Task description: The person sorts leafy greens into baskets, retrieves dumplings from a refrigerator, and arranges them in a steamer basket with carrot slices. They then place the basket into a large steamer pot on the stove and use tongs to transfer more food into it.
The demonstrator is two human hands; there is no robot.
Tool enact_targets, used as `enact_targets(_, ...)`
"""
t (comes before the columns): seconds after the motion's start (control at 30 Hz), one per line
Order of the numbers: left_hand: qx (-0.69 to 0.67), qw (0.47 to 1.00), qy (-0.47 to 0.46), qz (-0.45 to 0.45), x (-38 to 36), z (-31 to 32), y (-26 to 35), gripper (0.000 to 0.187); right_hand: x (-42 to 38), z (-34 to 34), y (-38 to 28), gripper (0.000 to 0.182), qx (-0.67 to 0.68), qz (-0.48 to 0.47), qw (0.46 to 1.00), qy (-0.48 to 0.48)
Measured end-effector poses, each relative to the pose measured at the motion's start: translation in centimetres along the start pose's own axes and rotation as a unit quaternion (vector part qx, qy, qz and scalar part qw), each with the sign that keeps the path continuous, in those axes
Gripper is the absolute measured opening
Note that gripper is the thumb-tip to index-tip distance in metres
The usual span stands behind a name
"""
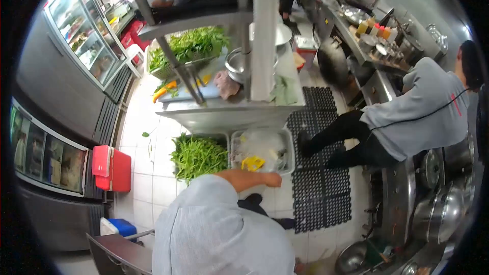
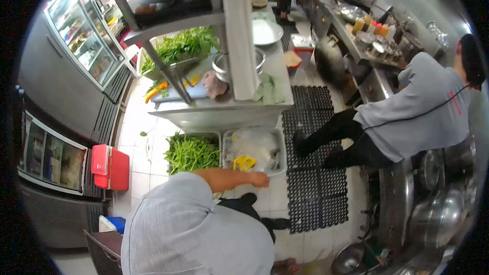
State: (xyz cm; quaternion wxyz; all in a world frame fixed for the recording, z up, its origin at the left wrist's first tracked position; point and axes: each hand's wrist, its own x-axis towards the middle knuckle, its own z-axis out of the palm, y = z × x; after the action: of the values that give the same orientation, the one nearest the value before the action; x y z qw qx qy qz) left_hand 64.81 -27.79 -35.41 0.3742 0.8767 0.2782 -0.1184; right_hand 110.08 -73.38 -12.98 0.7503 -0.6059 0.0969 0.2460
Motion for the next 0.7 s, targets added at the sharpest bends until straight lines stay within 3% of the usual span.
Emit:
enact_targets(0.07, 0.034, 0.996, -0.019, -0.077, -3.0, 0.9, -4.5, 0.040, -1.7, 0.7, 0.3, 0.034, -0.017, -0.005, 1.000, -0.008)
enact_targets(0.13, 0.030, 0.983, -0.046, -0.173, -8.8, -2.2, -5.7, 0.038, -1.8, 1.7, 0.1, 0.033, -0.011, -0.011, 0.999, -0.047)
enact_targets(0.2, 0.031, 0.978, -0.103, -0.179, -12.5, -1.8, -10.4, 0.030, -0.3, 3.9, -0.8, 0.032, 0.000, -0.027, 0.993, -0.118)
enact_targets(0.23, 0.147, 0.977, -0.129, -0.078, -11.8, 3.1, -17.6, 0.030, 1.0, 5.0, -1.2, 0.032, 0.013, -0.029, 0.981, -0.192)
enact_targets(0.27, 0.264, 0.955, -0.131, 0.025, -11.7, 7.1, -23.5, 0.031, 5.0, 3.8, -1.8, 0.031, 0.071, 0.036, 0.926, -0.368)
enact_targets(0.3, 0.166, 0.968, -0.157, -0.102, -18.6, 3.9, -19.6, 0.021, 0.7, 8.3, -0.5, 0.024, -0.006, -0.055, 0.975, -0.217)
enact_targets(0.33, 0.065, 0.973, -0.151, -0.163, -21.1, 6.6, -22.7, 0.023, -6.7, 14.6, 1.5, 0.024, 0.041, -0.077, 0.983, -0.162)
enact_targets(0.4, 0.094, 0.948, -0.218, -0.211, -29.1, 6.5, -20.6, 0.031, -9.5, 18.1, 4.7, 0.033, -0.036, -0.023, 0.972, -0.231)
enact_targets(0.43, 0.156, 0.957, -0.229, -0.087, -31.7, 13.4, -27.3, 0.029, -13.3, 21.1, 7.3, 0.030, -0.021, -0.023, 0.979, -0.201)
enact_targets(0.47, 0.223, 0.950, -0.216, 0.039, -34.9, 17.4, -30.7, 0.031, -16.1, 22.4, 9.7, 0.028, -0.035, -0.005, 0.971, -0.237)
enact_targets(0.53, 0.085, 0.941, -0.323, -0.057, -42.3, 19.1, -30.0, 0.039, -19.6, 23.4, 15.3, 0.019, -0.003, 0.077, 0.953, -0.294)
enact_targets(0.57, -0.089, 0.908, -0.310, -0.268, -45.2, 17.5, -27.1, 0.040, -25.0, 24.8, 17.1, 0.013, 0.023, 0.098, 0.955, -0.279)
enact_targets(0.6, -0.241, 0.827, -0.209, -0.463, -49.0, 12.9, -20.7, 0.042, -26.3, 24.4, 20.0, 0.012, 0.035, 0.131, 0.951, -0.277)
enact_targets(0.67, -0.244, 0.811, -0.197, -0.494, -53.1, 14.7, -23.2, 0.045, -28.2, 22.9, 25.8, 0.011, 0.062, 0.181, 0.919, -0.344)
enact_targets(0.7, -0.179, 0.835, -0.237, -0.463, -55.0, 15.9, -25.4, 0.045, -30.4, 22.4, 27.7, 0.009, 0.048, 0.216, 0.922, -0.319)
